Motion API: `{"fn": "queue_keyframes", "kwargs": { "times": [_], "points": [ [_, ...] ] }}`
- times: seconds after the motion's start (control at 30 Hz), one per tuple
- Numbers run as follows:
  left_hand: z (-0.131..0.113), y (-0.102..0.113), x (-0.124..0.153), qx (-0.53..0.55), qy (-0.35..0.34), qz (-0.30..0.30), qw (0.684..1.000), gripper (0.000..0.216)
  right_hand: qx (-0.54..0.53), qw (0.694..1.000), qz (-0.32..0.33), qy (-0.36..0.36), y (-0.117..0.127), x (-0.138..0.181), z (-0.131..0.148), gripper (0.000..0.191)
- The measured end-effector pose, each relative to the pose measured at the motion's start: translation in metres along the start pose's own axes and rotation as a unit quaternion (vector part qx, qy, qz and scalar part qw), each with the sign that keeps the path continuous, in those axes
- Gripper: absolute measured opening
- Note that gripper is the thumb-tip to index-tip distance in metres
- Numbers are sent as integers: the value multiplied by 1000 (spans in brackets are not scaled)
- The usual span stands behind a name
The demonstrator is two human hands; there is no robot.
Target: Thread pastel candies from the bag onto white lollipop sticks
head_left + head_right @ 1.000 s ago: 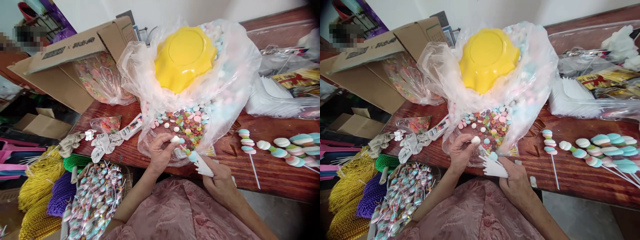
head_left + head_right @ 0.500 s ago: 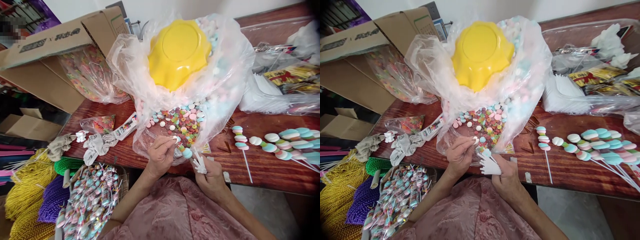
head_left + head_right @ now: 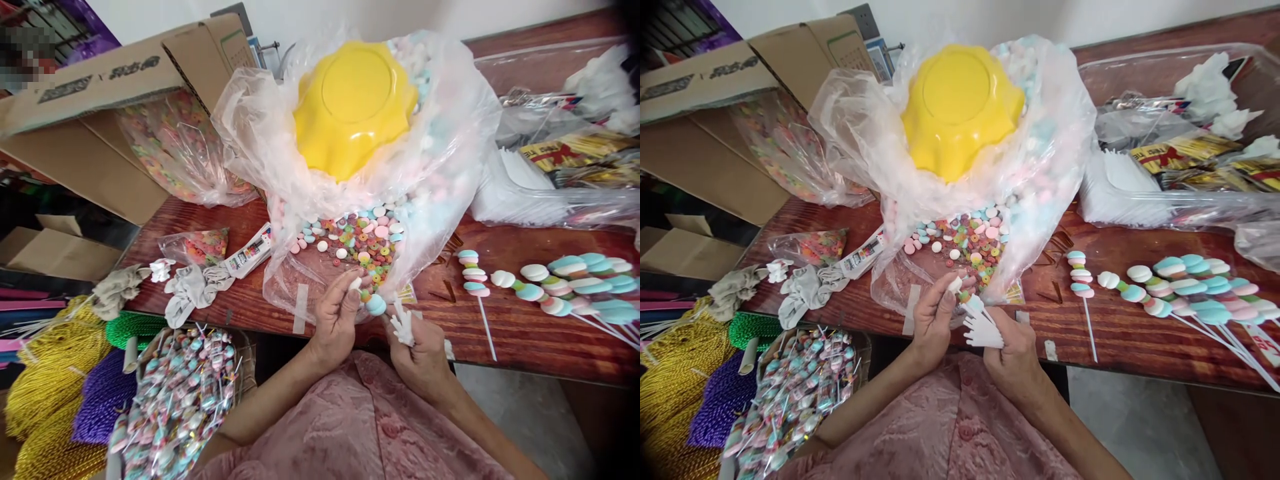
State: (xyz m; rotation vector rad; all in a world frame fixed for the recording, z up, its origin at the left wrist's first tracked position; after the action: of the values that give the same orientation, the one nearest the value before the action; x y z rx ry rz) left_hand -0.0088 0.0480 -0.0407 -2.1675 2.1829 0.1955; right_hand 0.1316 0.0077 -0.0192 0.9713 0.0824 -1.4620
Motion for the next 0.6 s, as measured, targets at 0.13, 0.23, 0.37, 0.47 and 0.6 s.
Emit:
{"fn": "queue_keyframes", "kwargs": {
  "times": [0.13, 0.23, 0.37, 0.47, 0.6],
  "points": [
    [-15, -22, 10, -22, -64, 56, 996, 32, 11, 1000, -8, 7, 2, 6, -2, 30],
    [-21, -34, 12, -55, -92, 92, 990, 33, 26, 999, -22, -18, 8, 12, -13, 26],
    [-10, -23, -12, -88, -59, 87, 991, 36, 61, 996, -33, -53, 29, 14, -34, 16],
    [-4, 2, -48, -174, -72, 26, 982, 30, 77, 990, -42, -109, 53, 19, -59, 12],
    [21, -16, -77, -358, -106, 142, 917, 14, 83, 988, -58, -120, 70, 25, -70, 11]
  ]
}}
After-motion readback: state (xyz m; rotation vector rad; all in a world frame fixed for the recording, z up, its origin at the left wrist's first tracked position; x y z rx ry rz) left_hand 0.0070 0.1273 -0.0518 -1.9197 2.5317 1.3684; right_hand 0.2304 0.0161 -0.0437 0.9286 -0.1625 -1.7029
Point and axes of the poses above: each hand's wrist, its own x-axis away from the middle knuckle, its own y-axis out of the back of the hand, z = x × y, the point moved 10 cm from there along -x, towards the middle knuckle, and after that the axes turned 7 degrees about y, right-handed, at the moved point
